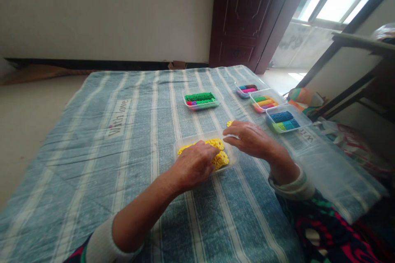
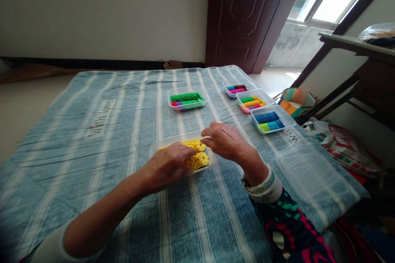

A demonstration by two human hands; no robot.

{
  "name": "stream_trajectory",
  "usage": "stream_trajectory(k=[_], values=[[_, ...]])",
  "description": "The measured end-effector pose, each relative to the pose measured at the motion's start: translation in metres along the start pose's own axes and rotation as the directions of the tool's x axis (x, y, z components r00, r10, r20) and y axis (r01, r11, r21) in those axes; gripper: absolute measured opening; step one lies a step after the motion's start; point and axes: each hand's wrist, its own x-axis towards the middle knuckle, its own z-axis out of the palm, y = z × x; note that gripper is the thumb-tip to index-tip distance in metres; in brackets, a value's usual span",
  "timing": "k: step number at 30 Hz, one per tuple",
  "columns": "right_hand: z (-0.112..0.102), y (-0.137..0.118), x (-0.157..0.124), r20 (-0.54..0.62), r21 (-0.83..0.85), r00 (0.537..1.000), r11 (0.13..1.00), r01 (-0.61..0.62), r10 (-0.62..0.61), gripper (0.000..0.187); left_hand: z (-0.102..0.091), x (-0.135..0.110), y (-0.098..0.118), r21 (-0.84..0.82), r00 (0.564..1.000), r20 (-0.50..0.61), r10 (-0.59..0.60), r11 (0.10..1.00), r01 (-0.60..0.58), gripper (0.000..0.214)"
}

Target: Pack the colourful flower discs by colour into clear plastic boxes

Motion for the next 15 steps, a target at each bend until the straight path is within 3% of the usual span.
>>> stream_trajectory(k=[7, 15], values=[[0.004, 0.012, 0.002, -0.094, 0.046, 0.996, 0.999, -0.008, 0.012, 0.023, 0.006, 0.003, -0.006, -0.047, 0.999, -0.026, 0.041, 0.998, -0.042, 0.020], [0.004, 0.038, 0.011, -0.174, 0.052, 0.968, 0.984, -0.172, 0.178, 0.023, 0.006, 0.002, -0.006, -0.021, 0.997, 0.028, 0.067, 0.998, -0.066, 0.016]])
